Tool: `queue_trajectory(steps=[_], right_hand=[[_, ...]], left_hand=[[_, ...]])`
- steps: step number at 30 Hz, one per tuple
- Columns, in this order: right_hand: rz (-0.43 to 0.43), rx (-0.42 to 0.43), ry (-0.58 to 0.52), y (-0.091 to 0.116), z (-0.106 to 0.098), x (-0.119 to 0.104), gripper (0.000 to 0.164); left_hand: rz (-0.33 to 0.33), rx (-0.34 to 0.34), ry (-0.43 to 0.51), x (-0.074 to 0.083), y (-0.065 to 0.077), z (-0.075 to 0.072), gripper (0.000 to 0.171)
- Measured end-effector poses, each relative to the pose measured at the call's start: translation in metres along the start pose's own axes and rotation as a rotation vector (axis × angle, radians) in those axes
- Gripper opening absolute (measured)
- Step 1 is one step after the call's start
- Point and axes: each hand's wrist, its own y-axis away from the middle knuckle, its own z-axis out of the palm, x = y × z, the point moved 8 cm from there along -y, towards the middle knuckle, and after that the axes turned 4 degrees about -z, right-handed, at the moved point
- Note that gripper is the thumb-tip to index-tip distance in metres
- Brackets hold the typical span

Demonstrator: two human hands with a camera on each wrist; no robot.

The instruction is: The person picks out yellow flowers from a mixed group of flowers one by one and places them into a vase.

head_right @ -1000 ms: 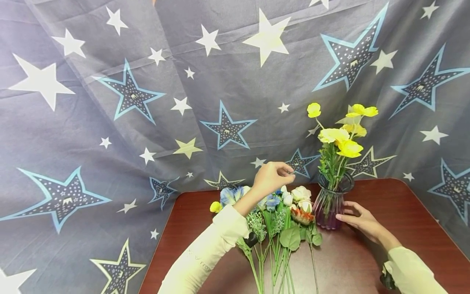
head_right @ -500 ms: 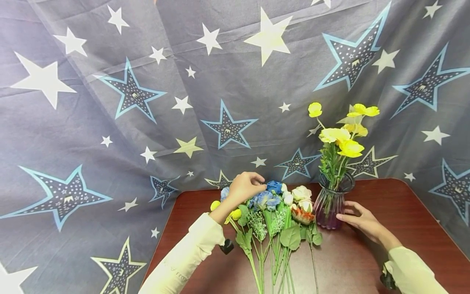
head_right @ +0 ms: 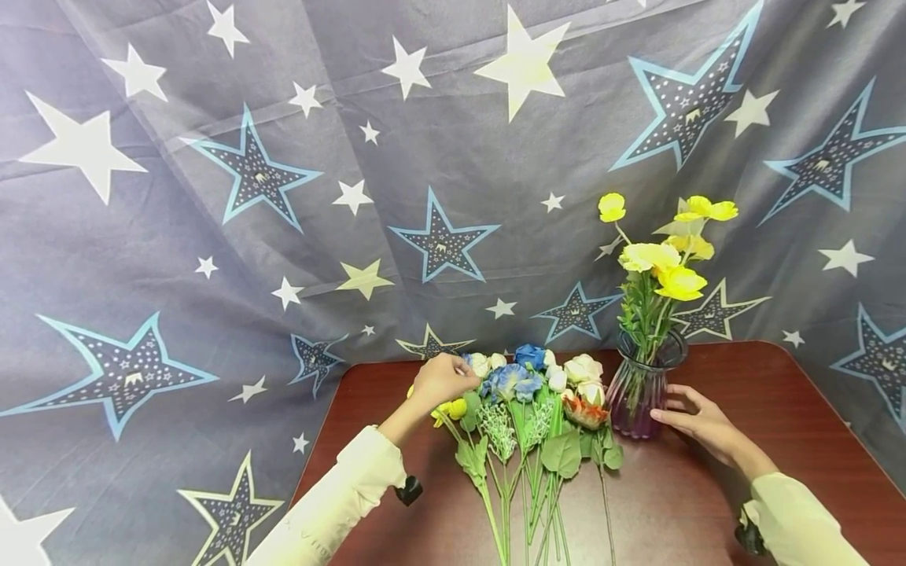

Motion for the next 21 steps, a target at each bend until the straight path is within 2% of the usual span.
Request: queue_trajectory(steps=[2,5,10,14,21], right_hand=[[-0.002,-0.004,0.002,0.0,0.0,0.0,0.036],[-0.004,-0.005,0.006,0.0,0.0,0.0,0.035],[-0.009,-0.003,0.01,0.0,0.0,0.001,0.035],[-0.01,-0.003,0.008,0.0,0.0,0.002,0.036],[-0.009,-0.006,-0.004,-0.001,-0.001,0.001,0.037]], left_hand=[[-0.013,-0.024,-0.02,-0.008,0.003,0.008,0.044],[-0.054,-0.054,-0.057,-0.021,0.009,0.019,0.053],[-0.159,-0.106,-0.103,-0.043,0.02,0.034,0.039],[-0.199,-0.155,-0.09,-0.055,0.028,0.04,0.03],[-0.255,-0.238,-0.095,-0.069,0.034,0.051,0.032]])
